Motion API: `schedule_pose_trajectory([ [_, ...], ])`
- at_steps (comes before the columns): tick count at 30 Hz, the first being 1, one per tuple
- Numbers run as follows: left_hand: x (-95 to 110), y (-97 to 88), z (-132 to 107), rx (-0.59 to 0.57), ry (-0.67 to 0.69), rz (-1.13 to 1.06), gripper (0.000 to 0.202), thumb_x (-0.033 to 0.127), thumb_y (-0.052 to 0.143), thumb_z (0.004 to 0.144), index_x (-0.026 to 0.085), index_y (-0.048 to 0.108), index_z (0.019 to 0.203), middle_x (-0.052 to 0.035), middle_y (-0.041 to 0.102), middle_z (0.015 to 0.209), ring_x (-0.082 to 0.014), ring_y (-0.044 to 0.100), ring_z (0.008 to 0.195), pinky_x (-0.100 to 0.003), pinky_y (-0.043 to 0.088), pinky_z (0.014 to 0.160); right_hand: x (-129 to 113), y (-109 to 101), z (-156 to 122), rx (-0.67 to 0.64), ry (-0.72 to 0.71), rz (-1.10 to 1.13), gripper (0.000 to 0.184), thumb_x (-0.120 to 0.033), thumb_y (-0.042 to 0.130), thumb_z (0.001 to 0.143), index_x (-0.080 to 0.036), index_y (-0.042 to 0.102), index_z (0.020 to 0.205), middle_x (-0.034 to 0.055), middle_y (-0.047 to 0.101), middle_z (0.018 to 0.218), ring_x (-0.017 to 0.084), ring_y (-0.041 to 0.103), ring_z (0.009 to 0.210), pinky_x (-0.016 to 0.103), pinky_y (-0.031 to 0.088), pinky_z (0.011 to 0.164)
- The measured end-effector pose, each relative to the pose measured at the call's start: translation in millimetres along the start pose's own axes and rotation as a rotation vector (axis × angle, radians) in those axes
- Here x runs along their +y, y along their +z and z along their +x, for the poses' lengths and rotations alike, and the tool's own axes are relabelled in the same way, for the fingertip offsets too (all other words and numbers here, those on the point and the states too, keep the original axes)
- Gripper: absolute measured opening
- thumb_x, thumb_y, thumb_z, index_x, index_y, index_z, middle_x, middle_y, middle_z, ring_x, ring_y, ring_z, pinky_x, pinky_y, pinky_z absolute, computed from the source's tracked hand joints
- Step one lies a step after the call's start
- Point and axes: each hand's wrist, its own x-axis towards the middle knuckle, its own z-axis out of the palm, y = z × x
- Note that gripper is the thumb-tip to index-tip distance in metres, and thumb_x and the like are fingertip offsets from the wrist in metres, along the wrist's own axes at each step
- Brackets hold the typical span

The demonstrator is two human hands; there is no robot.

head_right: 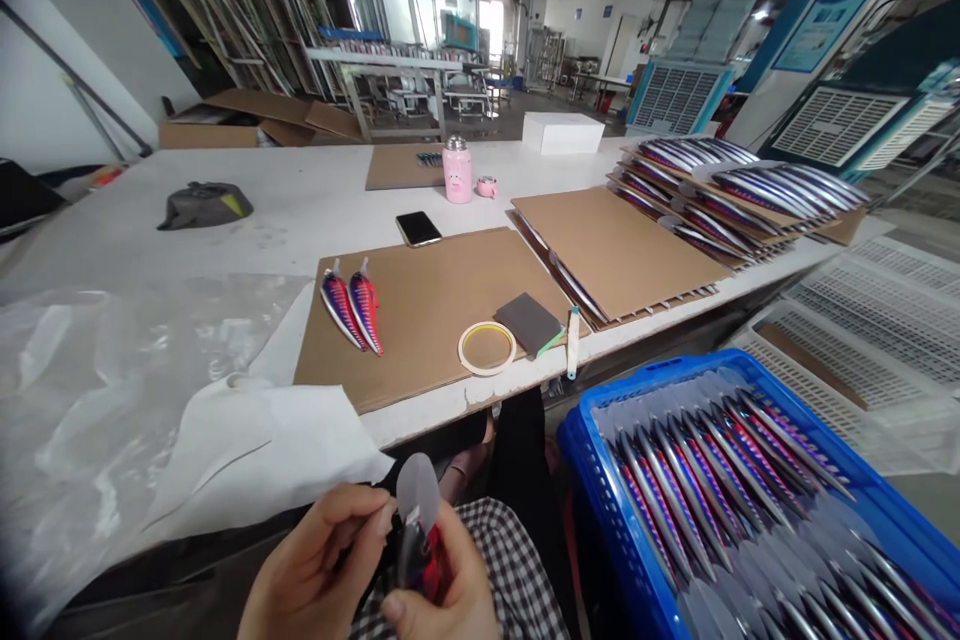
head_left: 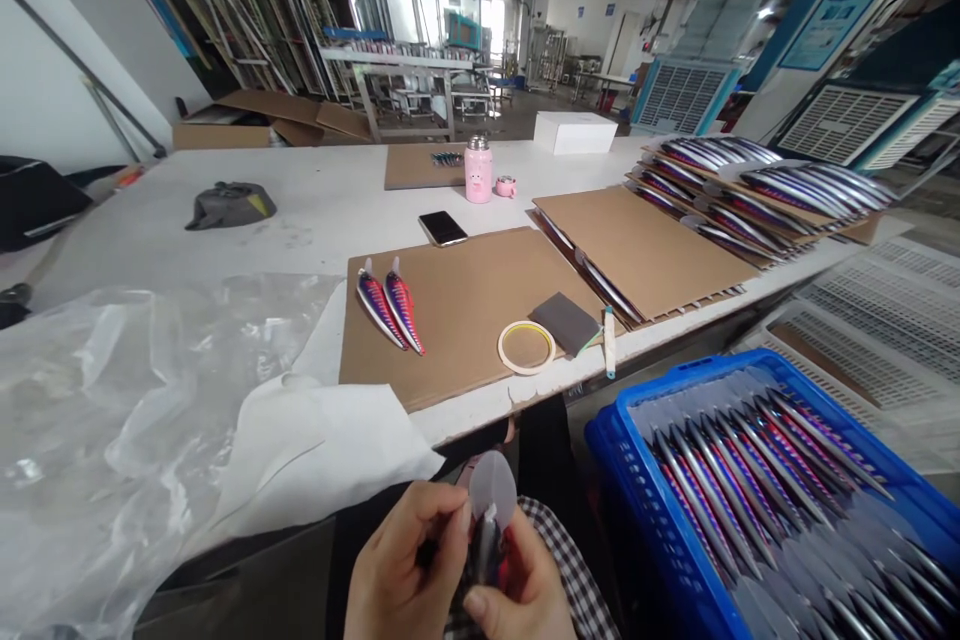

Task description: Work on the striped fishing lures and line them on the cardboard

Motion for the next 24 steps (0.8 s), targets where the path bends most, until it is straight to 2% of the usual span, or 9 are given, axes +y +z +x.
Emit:
schedule_pose_trajectory([
  [3, -2.8, 0.6, -2.3, -0.001, 0.022, 0.045, 0.003, 0.024, 0.06, 0.078, 0.027, 0.059, 0.079, 0.0035, 0.062, 0.065, -0.0128, 0.061, 0.055, -0.019, 0.05, 0.053, 2.5, -1.5, -1.0, 0.013, 0.001, -0.038, 0.069, -0.04, 0.082, 0.061, -0.023, 0.054, 0.122, 0.0072, 0.063, 0.122, 0.029, 0.056, 0.116, 0.039, 0.042, 0.1],
  [8, -0.3, -0.6, -3.6, -0.073, 0.042, 0.031, 0.003, 0.023, 0.057, 0.081, 0.025, 0.059, 0.082, 0.0017, 0.063, 0.071, -0.0133, 0.063, 0.061, -0.019, 0.052, 0.058, 3.0, -4.3, -0.4, 0.037, -0.023, -0.143, 0.069, -0.04, 0.081, 0.062, -0.022, 0.054, 0.123, 0.0077, 0.064, 0.12, 0.027, 0.059, 0.111, 0.038, 0.045, 0.097],
  [11, 5.2, -1.0, -3.1, -0.044, 0.06, -0.017, 0.005, 0.021, 0.057, 0.082, 0.024, 0.059, 0.084, 0.0009, 0.062, 0.078, -0.0129, 0.062, 0.066, -0.019, 0.052, 0.06, -0.9, -3.9, 0.7, 0.018, -0.06, -0.208, 0.062, -0.041, 0.077, 0.066, -0.023, 0.056, 0.122, 0.0063, 0.066, 0.116, 0.026, 0.061, 0.106, 0.036, 0.048, 0.093],
  [13, 6.6, 0.5, -4.5, -0.018, 0.025, -0.053, 0.003, 0.021, 0.057, 0.081, 0.024, 0.059, 0.082, 0.0019, 0.06, 0.075, -0.012, 0.062, 0.065, -0.018, 0.05, 0.059, -3.1, -3.7, 0.4, 0.015, -0.076, -0.258, 0.059, -0.041, 0.075, 0.068, -0.024, 0.056, 0.121, 0.0055, 0.067, 0.113, 0.026, 0.063, 0.102, 0.035, 0.05, 0.09],
  [16, 2.3, 4.6, -8.9, 0.01, -0.068, -0.105, 0.002, 0.025, 0.058, 0.081, 0.023, 0.059, 0.081, 0.0044, 0.056, 0.067, -0.0113, 0.061, 0.061, -0.016, 0.048, 0.057, -4.0, -4.2, -1.9, 0.091, -0.116, -0.451, 0.057, -0.029, 0.075, 0.066, -0.024, 0.058, 0.12, 0.0041, 0.067, 0.112, 0.025, 0.064, 0.1, 0.033, 0.051, 0.089],
  [19, -5.4, 6.6, -11.1, -0.018, -0.1, -0.128, 0.003, 0.025, 0.058, 0.081, 0.024, 0.058, 0.084, 0.0052, 0.057, 0.068, -0.0108, 0.06, 0.059, -0.017, 0.049, 0.057, -4.4, -3.9, -3.9, 0.124, -0.141, -0.597, 0.062, -0.016, 0.071, 0.062, -0.025, 0.058, 0.122, 0.0023, 0.067, 0.112, 0.023, 0.064, 0.1, 0.03, 0.049, 0.091],
  [21, -9.0, 4.9, -9.7, -0.064, -0.075, -0.113, 0.004, 0.024, 0.057, 0.083, 0.025, 0.056, 0.087, 0.0048, 0.059, 0.072, -0.0112, 0.061, 0.061, -0.018, 0.051, 0.058, -6.0, -2.7, -3.8, 0.101, -0.137, -0.6, 0.063, -0.013, 0.067, 0.062, -0.025, 0.057, 0.123, 0.0017, 0.066, 0.116, 0.023, 0.063, 0.104, 0.029, 0.049, 0.091],
  [24, -9.9, -1.4, -4.5, -0.089, 0.053, 0.004, 0.01, 0.022, 0.054, 0.085, 0.026, 0.056, 0.094, 0.0017, 0.06, 0.084, -0.013, 0.062, 0.071, -0.021, 0.053, 0.064, -10.0, -0.6, -1.7, 0.102, -0.145, -0.625, 0.064, -0.009, 0.065, 0.061, -0.025, 0.057, 0.122, 0.0003, 0.066, 0.117, 0.022, 0.061, 0.108, 0.027, 0.048, 0.093],
])
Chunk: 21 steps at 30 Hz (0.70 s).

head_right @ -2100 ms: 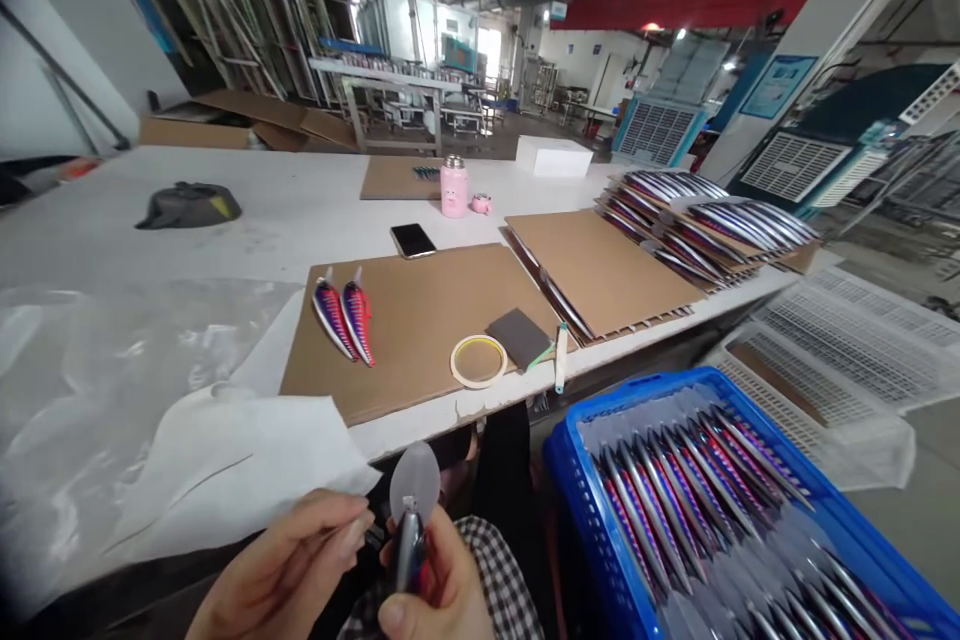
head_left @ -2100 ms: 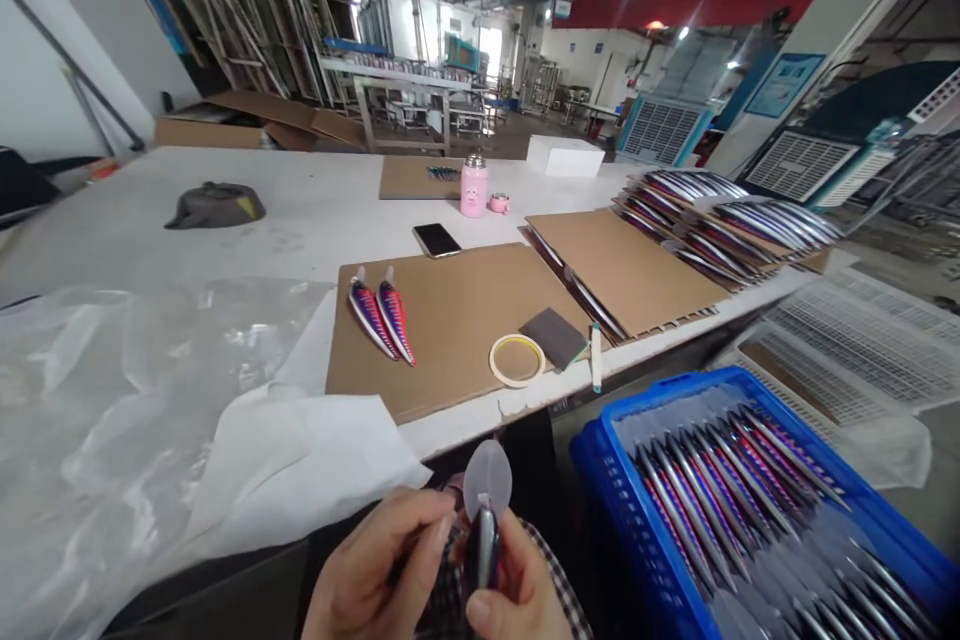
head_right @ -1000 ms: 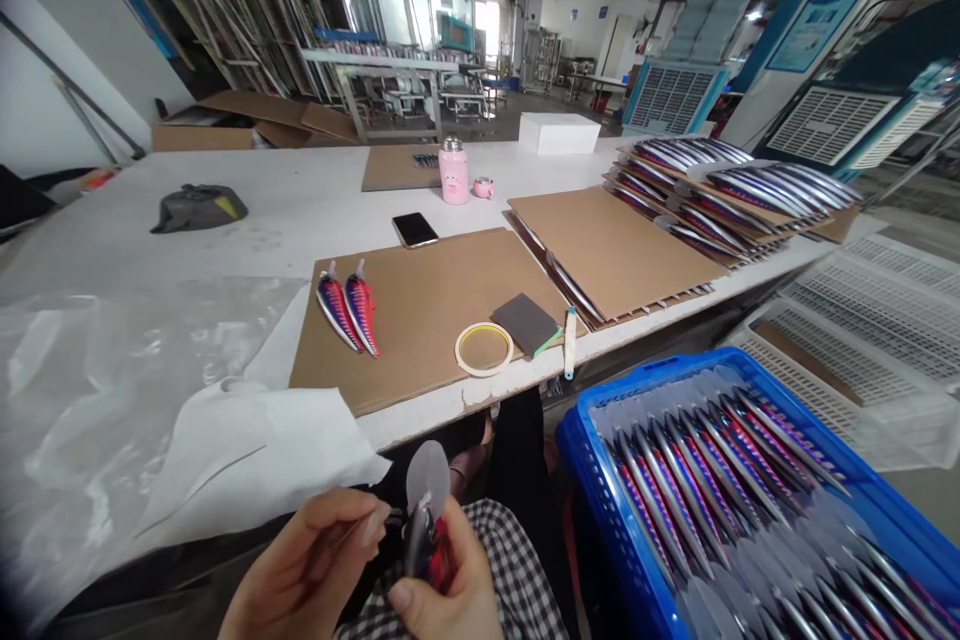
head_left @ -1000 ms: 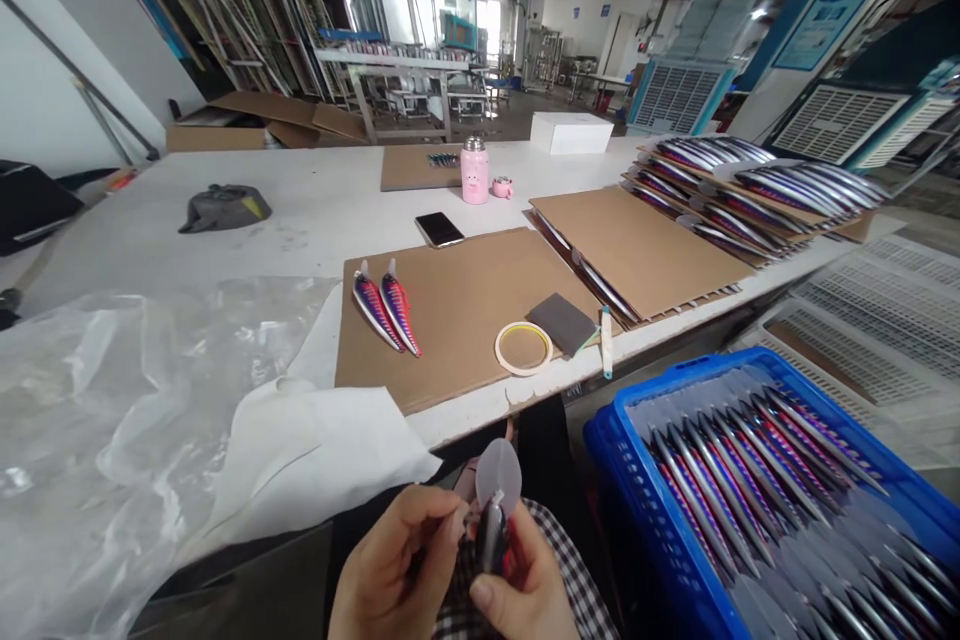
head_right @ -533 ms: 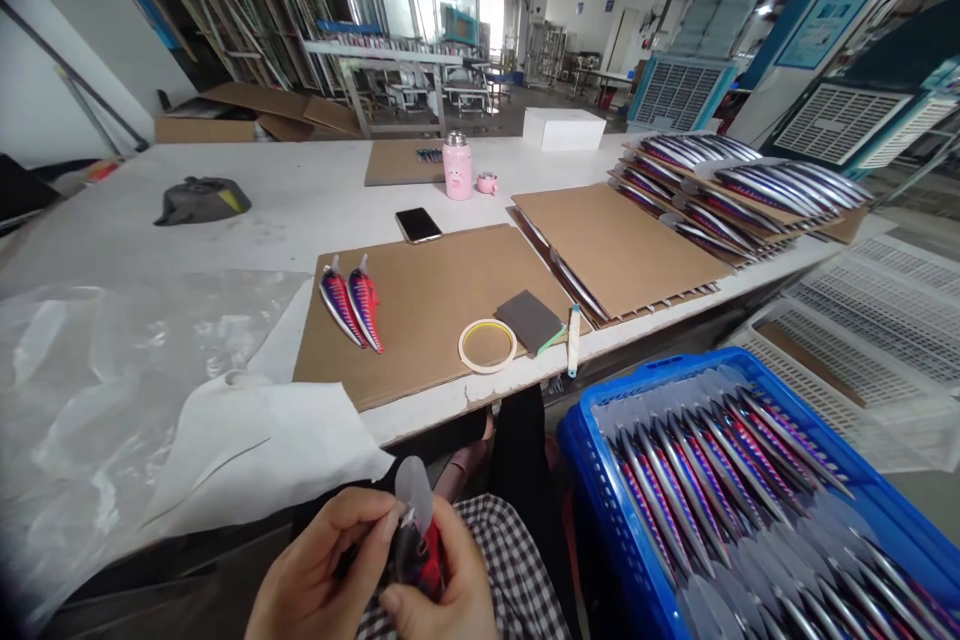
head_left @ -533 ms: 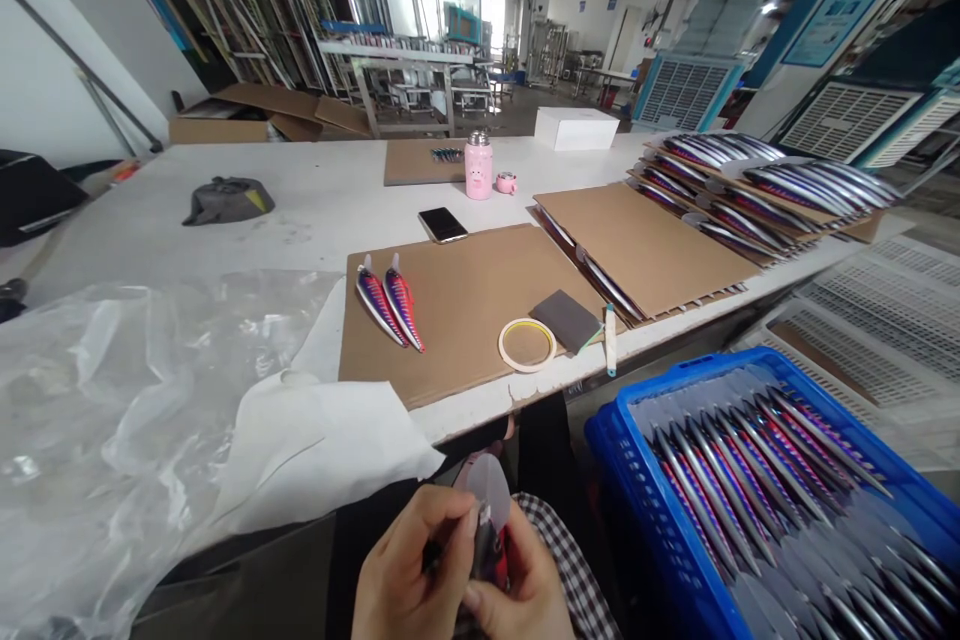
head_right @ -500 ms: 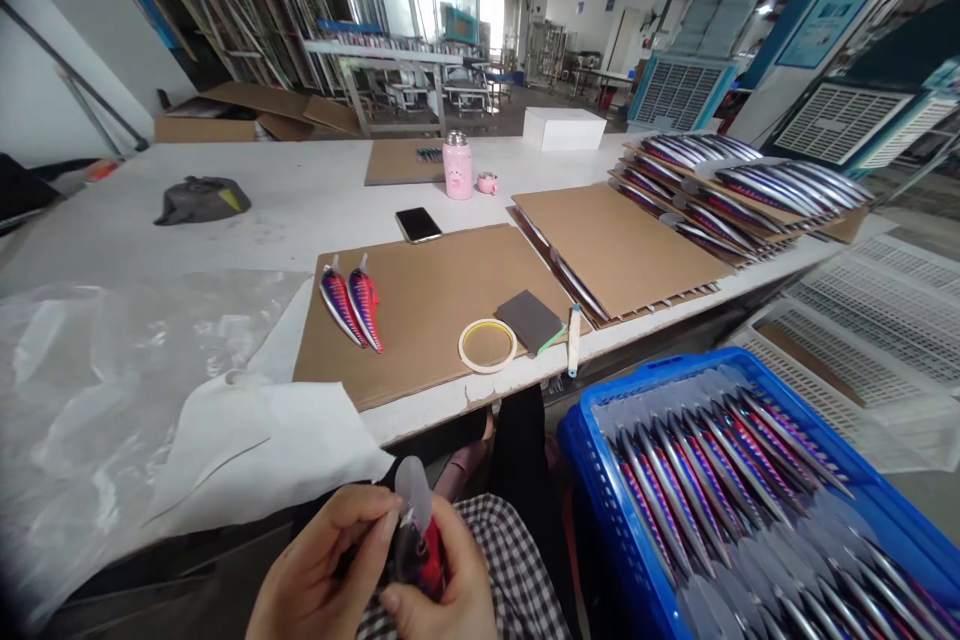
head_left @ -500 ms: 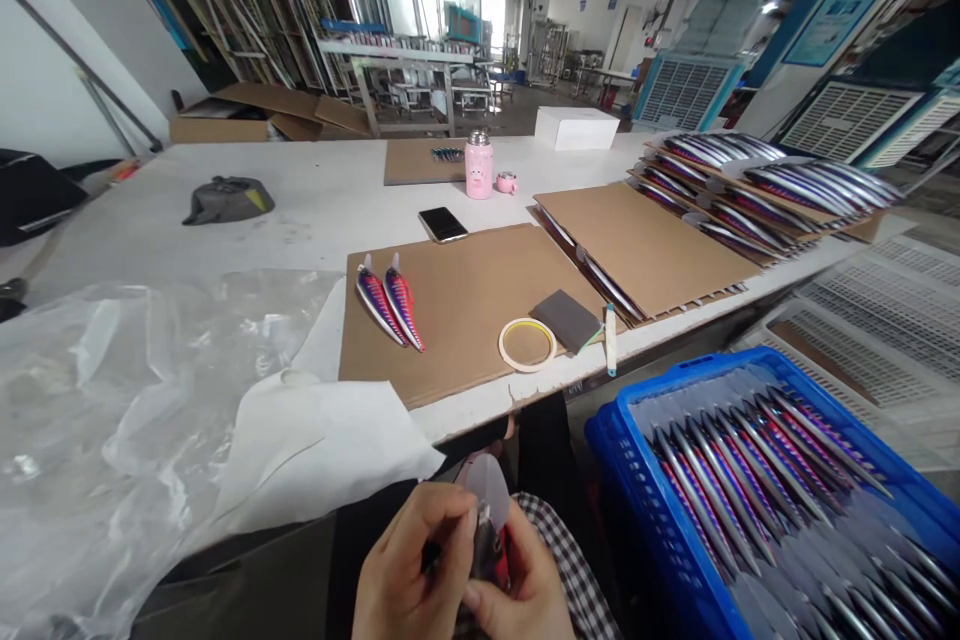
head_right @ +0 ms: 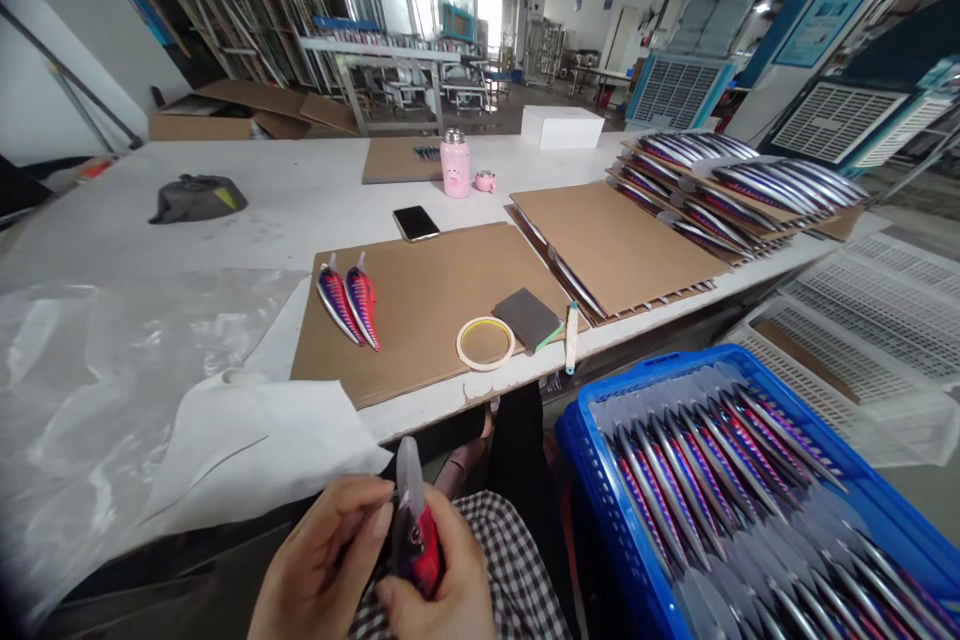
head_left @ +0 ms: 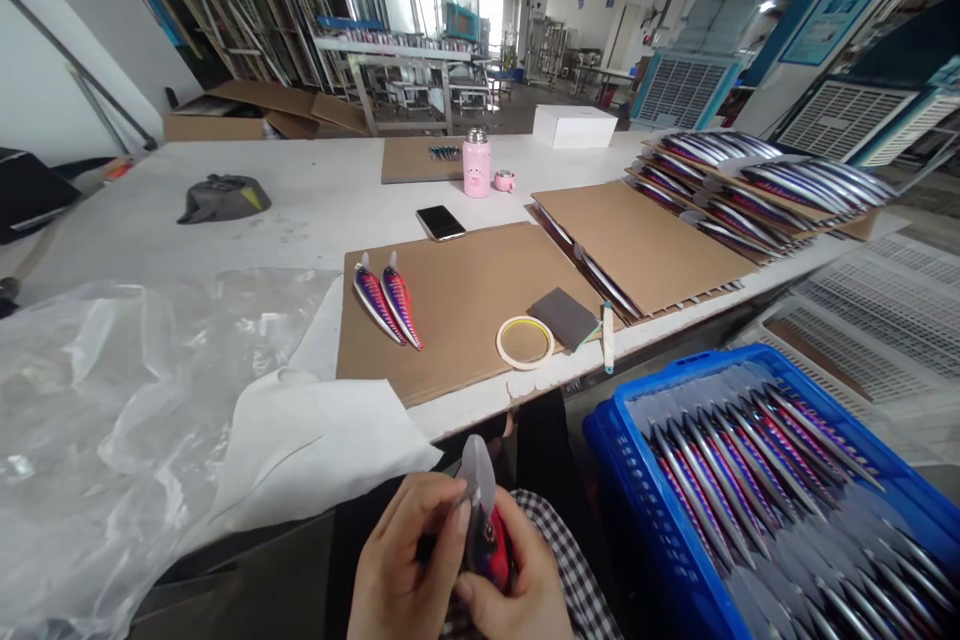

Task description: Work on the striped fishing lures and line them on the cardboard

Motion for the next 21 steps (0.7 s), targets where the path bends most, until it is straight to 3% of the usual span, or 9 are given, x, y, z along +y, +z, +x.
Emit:
schedule_pose_trajectory([
  [4, 1.3, -8.2, 5.5, 0.026, 0.174, 0.307, 0.022, 0.023, 0.058, 0.082, 0.026, 0.056, 0.104, -0.0021, 0.057, 0.1, -0.0113, 0.059, 0.07, -0.02, 0.052, 0.064, -2.2, -1.9, 3.6, -0.016, -0.017, -0.071, 0.064, -0.006, 0.066, 0.062, -0.027, 0.056, 0.122, -0.0011, 0.066, 0.117, 0.02, 0.06, 0.109, 0.024, 0.047, 0.093],
  [7, -0.5, -9.2, 7.5, -0.003, 0.215, 0.43, 0.018, 0.023, 0.057, 0.083, 0.026, 0.057, 0.101, -0.0026, 0.057, 0.101, -0.0119, 0.06, 0.072, -0.019, 0.052, 0.062, -0.6, -4.9, 4.4, -0.053, -0.027, -0.142, 0.067, -0.005, 0.066, 0.062, -0.029, 0.054, 0.123, -0.0007, 0.064, 0.12, 0.02, 0.059, 0.11, 0.025, 0.046, 0.095],
  [10, -5.1, -7.8, 8.9, -0.057, 0.235, 0.465, 0.01, 0.021, 0.052, 0.084, 0.025, 0.057, 0.092, -0.0016, 0.059, 0.098, -0.0132, 0.063, 0.077, -0.02, 0.053, 0.067, 0.4, -8.0, 4.3, -0.066, -0.023, -0.207, 0.069, -0.003, 0.066, 0.061, -0.029, 0.053, 0.124, -0.0003, 0.063, 0.121, 0.02, 0.059, 0.111, 0.027, 0.044, 0.097],
  [15, -11.9, -7.5, 11.6, -0.108, 0.196, 0.45, 0.015, 0.017, 0.045, 0.086, 0.026, 0.056, 0.089, 0.0007, 0.061, 0.092, -0.0123, 0.063, 0.075, -0.02, 0.052, 0.067, -2.3, -10.2, 3.5, -0.08, 0.038, -0.236, 0.069, -0.001, 0.062, 0.058, -0.026, 0.056, 0.122, 0.0013, 0.065, 0.119, 0.022, 0.059, 0.109, 0.03, 0.044, 0.097],
  [21, -10.0, -10.2, 16.0, -0.145, 0.179, 0.386, 0.016, 0.014, 0.044, 0.085, 0.024, 0.056, 0.082, 0.0004, 0.06, 0.087, -0.0122, 0.062, 0.075, -0.02, 0.051, 0.066, -9.0, -8.5, 5.1, -0.101, 0.098, -0.145, 0.064, -0.002, 0.062, 0.058, -0.025, 0.059, 0.118, 0.0011, 0.068, 0.11, 0.022, 0.063, 0.101, 0.03, 0.048, 0.091],
])
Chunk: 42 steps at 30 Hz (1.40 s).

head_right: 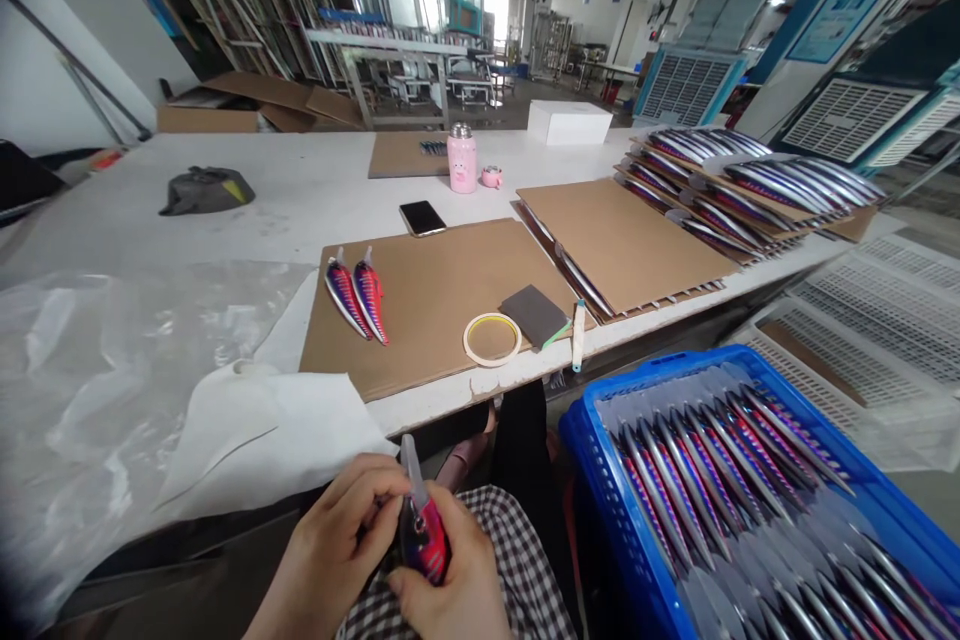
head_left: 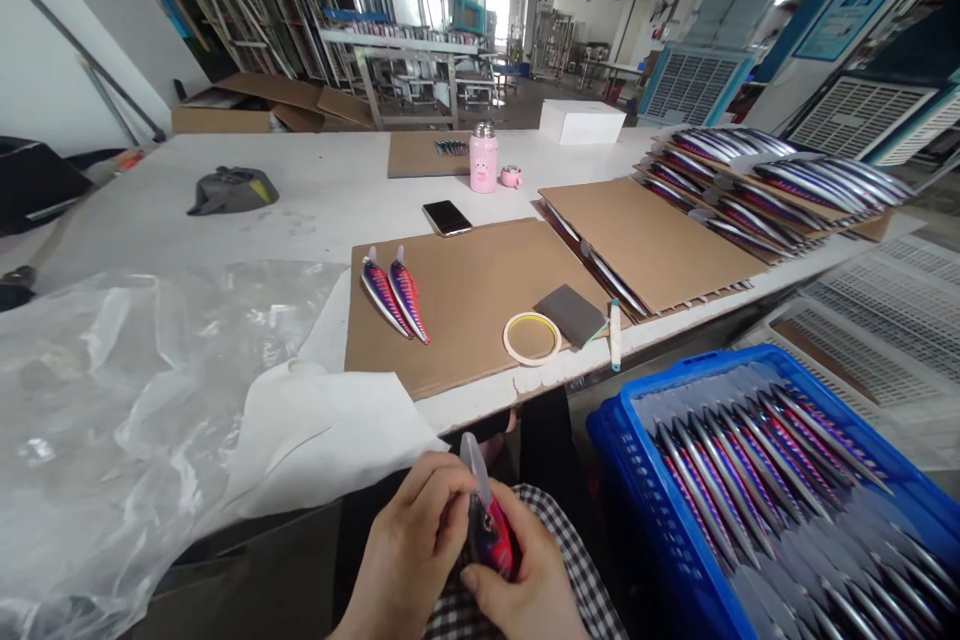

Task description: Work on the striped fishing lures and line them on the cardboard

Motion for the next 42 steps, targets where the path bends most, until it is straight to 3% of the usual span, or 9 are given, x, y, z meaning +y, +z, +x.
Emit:
schedule_pose_trajectory([
  [5, 2.2, 2.2, -1.0, -0.019, -0.113, -0.115, 0.015, 0.015, 0.047, 0.083, 0.024, 0.059, 0.082, -0.0006, 0.06, 0.09, -0.0147, 0.061, 0.079, -0.023, 0.052, 0.068, -8.2, 1.4, 2.3, -0.012, 0.035, 0.092, 0.059, -0.003, 0.059, 0.057, -0.023, 0.062, 0.113, 0.0003, 0.07, 0.102, 0.02, 0.064, 0.094, 0.027, 0.05, 0.084],
  [9, -0.6, 8.3, -6.0, 0.01, -0.27, -0.419, 0.015, 0.019, 0.051, 0.082, 0.024, 0.06, 0.093, -0.002, 0.058, 0.093, -0.0142, 0.06, 0.075, -0.021, 0.054, 0.061, -14.7, 1.7, 4.2, -0.015, 0.063, 0.146, 0.057, -0.004, 0.058, 0.058, -0.023, 0.063, 0.111, -0.0007, 0.071, 0.096, 0.02, 0.064, 0.092, 0.025, 0.05, 0.081],
  [14, -10.5, 9.1, -11.5, -0.008, -0.295, -0.718, 0.014, 0.017, 0.059, 0.078, 0.023, 0.064, 0.089, -0.002, 0.057, 0.089, -0.0142, 0.059, 0.078, -0.022, 0.054, 0.068, -17.0, 2.1, 5.3, 0.012, 0.049, 0.12, 0.056, -0.003, 0.055, 0.057, -0.023, 0.064, 0.11, -0.0011, 0.07, 0.099, 0.019, 0.064, 0.091, 0.025, 0.05, 0.08],
  [17, -9.8, 3.2, -12.4, -0.048, -0.361, -0.808, 0.013, 0.025, 0.063, 0.079, 0.024, 0.067, 0.092, -0.0018, 0.059, 0.091, -0.0136, 0.059, 0.075, -0.023, 0.054, 0.07, -16.2, 2.2, 5.1, 0.018, 0.064, 0.071, 0.057, -0.002, 0.055, 0.057, -0.023, 0.063, 0.11, -0.0003, 0.07, 0.1, 0.02, 0.065, 0.092, 0.026, 0.051, 0.08],
  [22, -1.7, -2.6, -9.6, -0.058, -0.539, -0.856, 0.019, 0.039, 0.06, 0.082, 0.024, 0.069, 0.087, -0.0012, 0.064, 0.093, -0.0143, 0.061, 0.076, -0.022, 0.054, 0.069, -14.8, 2.8, 3.8, 0.029, 0.059, -0.004, 0.059, -0.001, 0.056, 0.057, -0.024, 0.063, 0.111, -0.0006, 0.07, 0.104, 0.021, 0.064, 0.097, 0.028, 0.05, 0.084],
  [29, -6.3, 10.0, -9.6, -0.037, -0.64, -0.903, 0.014, 0.033, 0.068, 0.074, 0.021, 0.065, 0.079, 0.0023, 0.066, 0.07, -0.0125, 0.06, 0.067, -0.019, 0.05, 0.063, -4.3, 5.0, -0.4, 0.11, 0.042, -0.137, 0.065, -0.001, 0.058, 0.056, -0.025, 0.062, 0.116, 0.001, 0.068, 0.112, 0.023, 0.061, 0.105, 0.034, 0.046, 0.095],
  [34, -7.0, 15.5, -11.5, -0.005, -0.62, -0.858, 0.016, 0.033, 0.068, 0.074, 0.02, 0.06, 0.08, 0.0037, 0.065, 0.069, -0.0119, 0.06, 0.063, -0.018, 0.048, 0.059, 3.5, 5.5, -2.3, 0.142, 0.0, -0.166, 0.066, -0.001, 0.06, 0.056, -0.024, 0.061, 0.118, 0.0019, 0.067, 0.114, 0.023, 0.061, 0.106, 0.034, 0.045, 0.097],
  [42, -11.3, 21.0, -13.9, 0.032, -0.562, -0.732, 0.018, 0.03, 0.063, 0.077, 0.022, 0.057, 0.093, 0.0008, 0.068, 0.078, -0.0149, 0.067, 0.072, -0.022, 0.053, 0.066, 6.6, 5.2, -3.7, 0.151, -0.01, -0.213, 0.066, -0.002, 0.06, 0.056, -0.024, 0.06, 0.118, 0.0023, 0.066, 0.117, 0.023, 0.059, 0.11, 0.034, 0.043, 0.099],
])
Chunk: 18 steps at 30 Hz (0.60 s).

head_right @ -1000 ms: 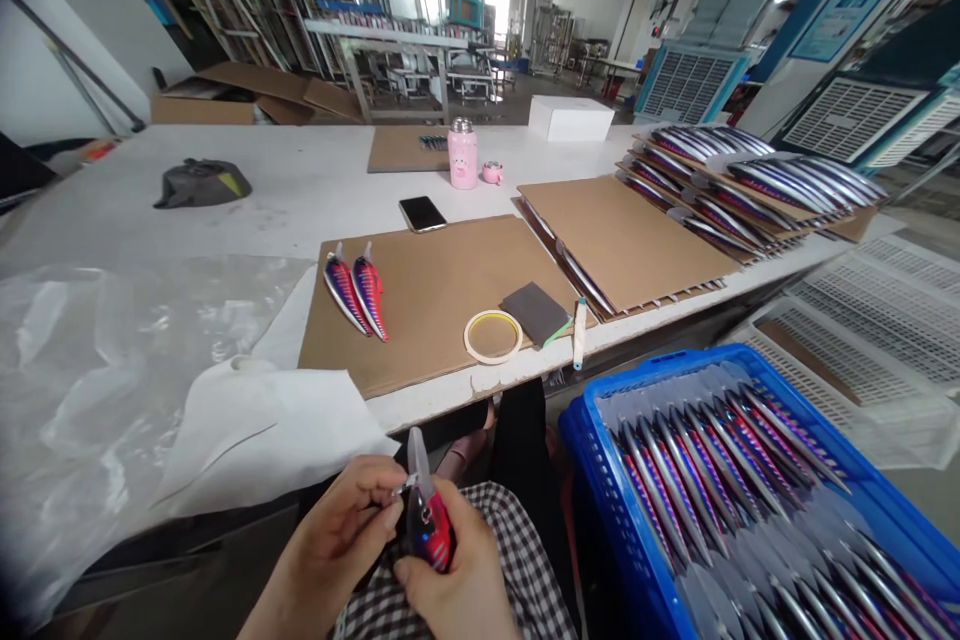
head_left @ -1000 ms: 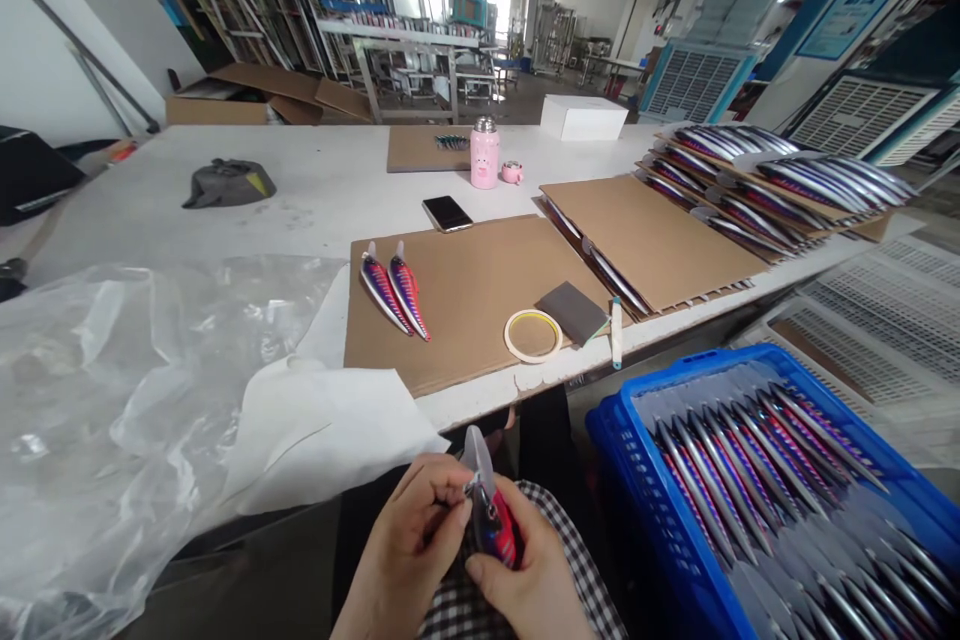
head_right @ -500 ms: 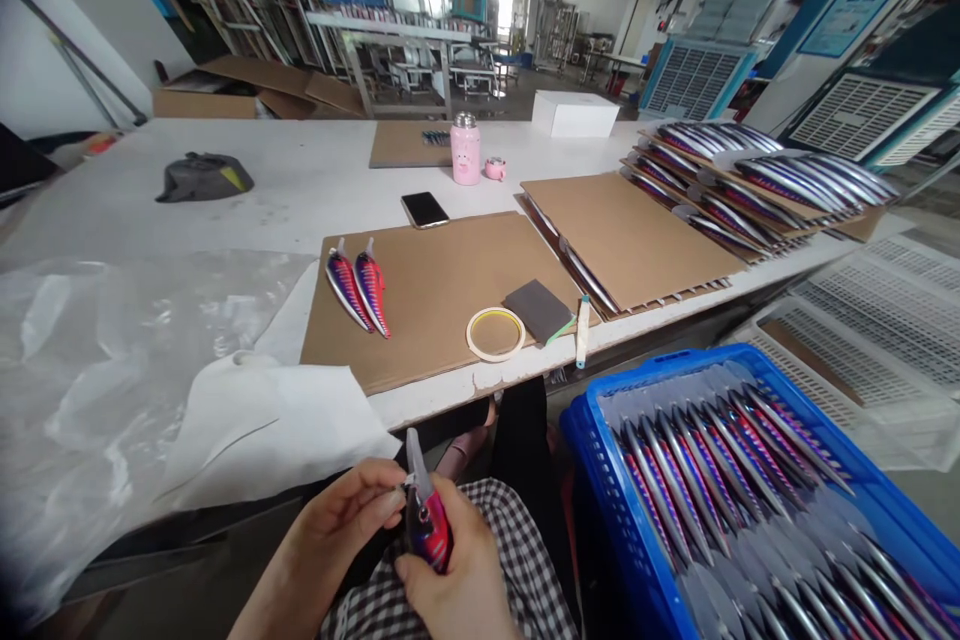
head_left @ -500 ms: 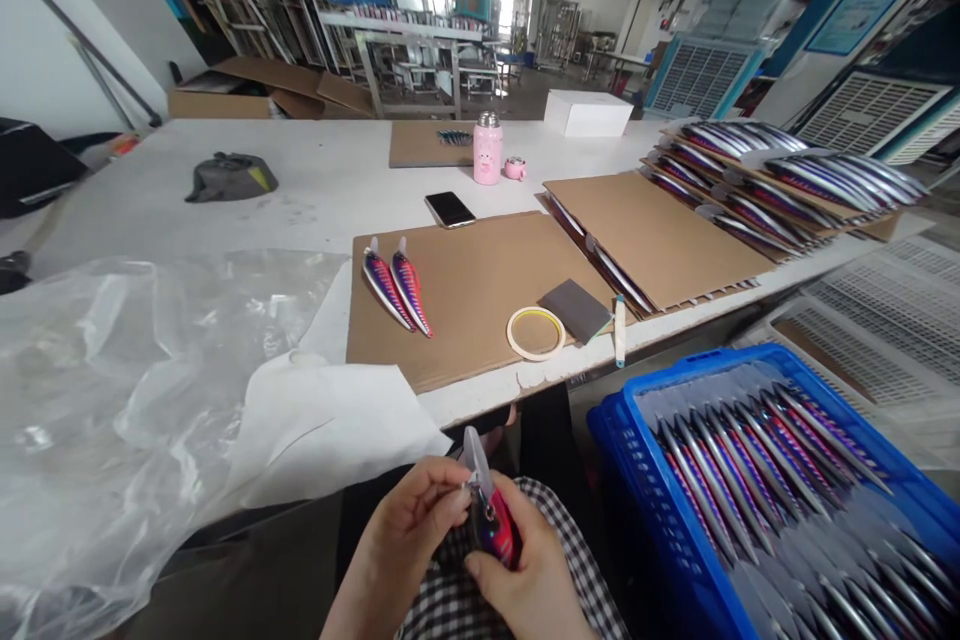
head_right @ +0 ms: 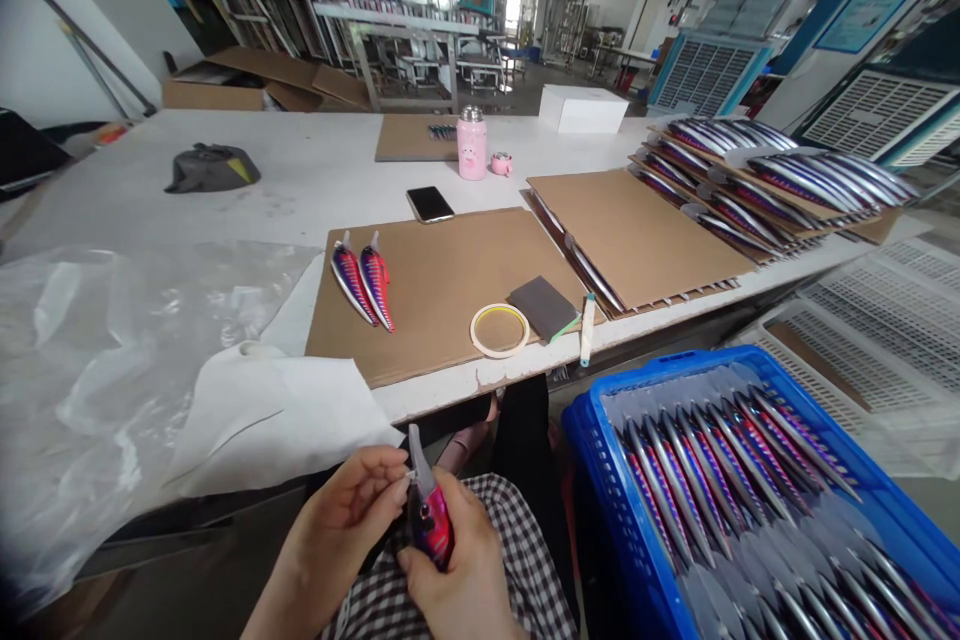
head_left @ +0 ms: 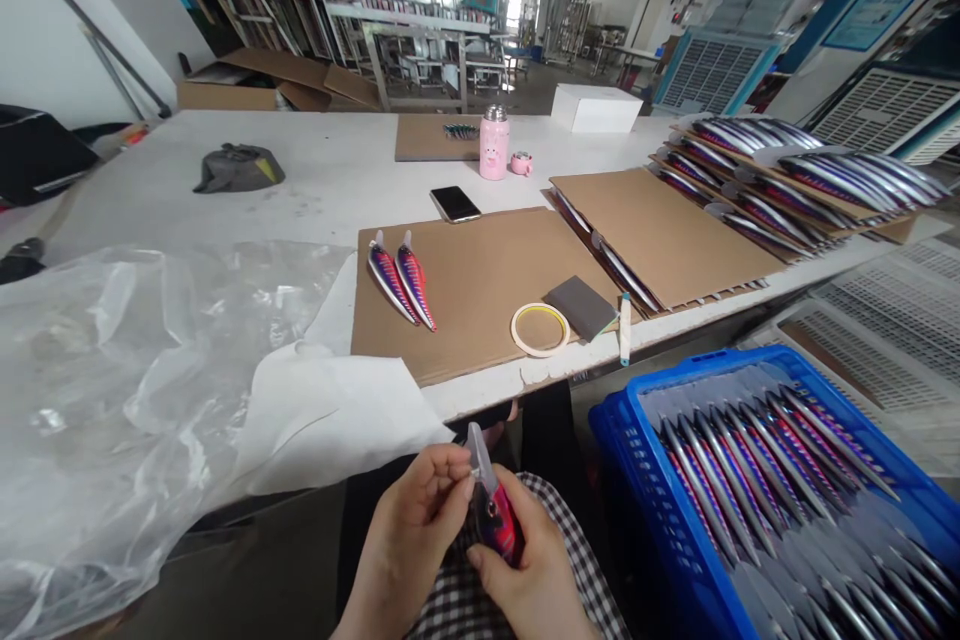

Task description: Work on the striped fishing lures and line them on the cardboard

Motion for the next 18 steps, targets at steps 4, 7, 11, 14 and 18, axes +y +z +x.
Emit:
schedule_pose_trajectory([
  [4, 0.5, -1.6, -1.4, 0.007, 0.039, 0.11, 0.018, 0.027, 0.06, 0.078, 0.023, 0.057, 0.096, -0.0002, 0.068, 0.082, -0.0158, 0.068, 0.076, -0.023, 0.055, 0.067, 6.7, 1.0, -1.4, 0.021, -0.017, -0.052, 0.065, -0.004, 0.062, 0.057, -0.023, 0.06, 0.119, 0.0037, 0.065, 0.119, 0.024, 0.058, 0.111, 0.035, 0.044, 0.099],
  [7, 4.7, -1.8, -2.9, 0.028, 0.08, 0.188, 0.017, 0.026, 0.06, 0.077, 0.023, 0.059, 0.093, 0.0, 0.069, 0.081, -0.0165, 0.069, 0.077, -0.024, 0.055, 0.069, 15.2, 2.3, -2.7, 0.026, -0.043, -0.092, 0.066, -0.005, 0.063, 0.058, -0.023, 0.059, 0.121, 0.0047, 0.064, 0.12, 0.025, 0.059, 0.111, 0.036, 0.045, 0.098],
  [11, 10.2, -1.7, -3.4, 0.035, 0.095, 0.257, 0.015, 0.027, 0.06, 0.077, 0.024, 0.061, 0.092, 0.0009, 0.07, 0.08, -0.0161, 0.069, 0.075, -0.024, 0.055, 0.069, 22.0, 3.1, -3.9, 0.019, -0.078, -0.104, 0.067, -0.005, 0.063, 0.058, -0.023, 0.058, 0.122, 0.0052, 0.064, 0.121, 0.025, 0.058, 0.112, 0.036, 0.045, 0.098],
  [14, 12.4, -2.8, -3.1, 0.02, 0.074, 0.254, 0.012, 0.029, 0.06, 0.078, 0.024, 0.062, 0.089, 0.0007, 0.07, 0.08, -0.0165, 0.069, 0.075, -0.024, 0.055, 0.07, 17.1, 1.7, -3.0, 0.019, -0.054, -0.082, 0.067, -0.005, 0.063, 0.058, -0.024, 0.058, 0.122, 0.0043, 0.064, 0.121, 0.025, 0.058, 0.112, 0.036, 0.045, 0.098],
  [18, 13.5, -5.0, -3.8, -0.04, 0.048, 0.141, 0.012, 0.029, 0.058, 0.08, 0.023, 0.063, 0.09, 0.0001, 0.071, 0.082, -0.0165, 0.068, 0.075, -0.024, 0.054, 0.07, 2.3, -2.2, 0.0, -0.017, -0.01, -0.027, 0.068, -0.002, 0.061, 0.056, -0.026, 0.059, 0.12, 0.0013, 0.066, 0.117, 0.023, 0.059, 0.11, 0.033, 0.045, 0.098],
])
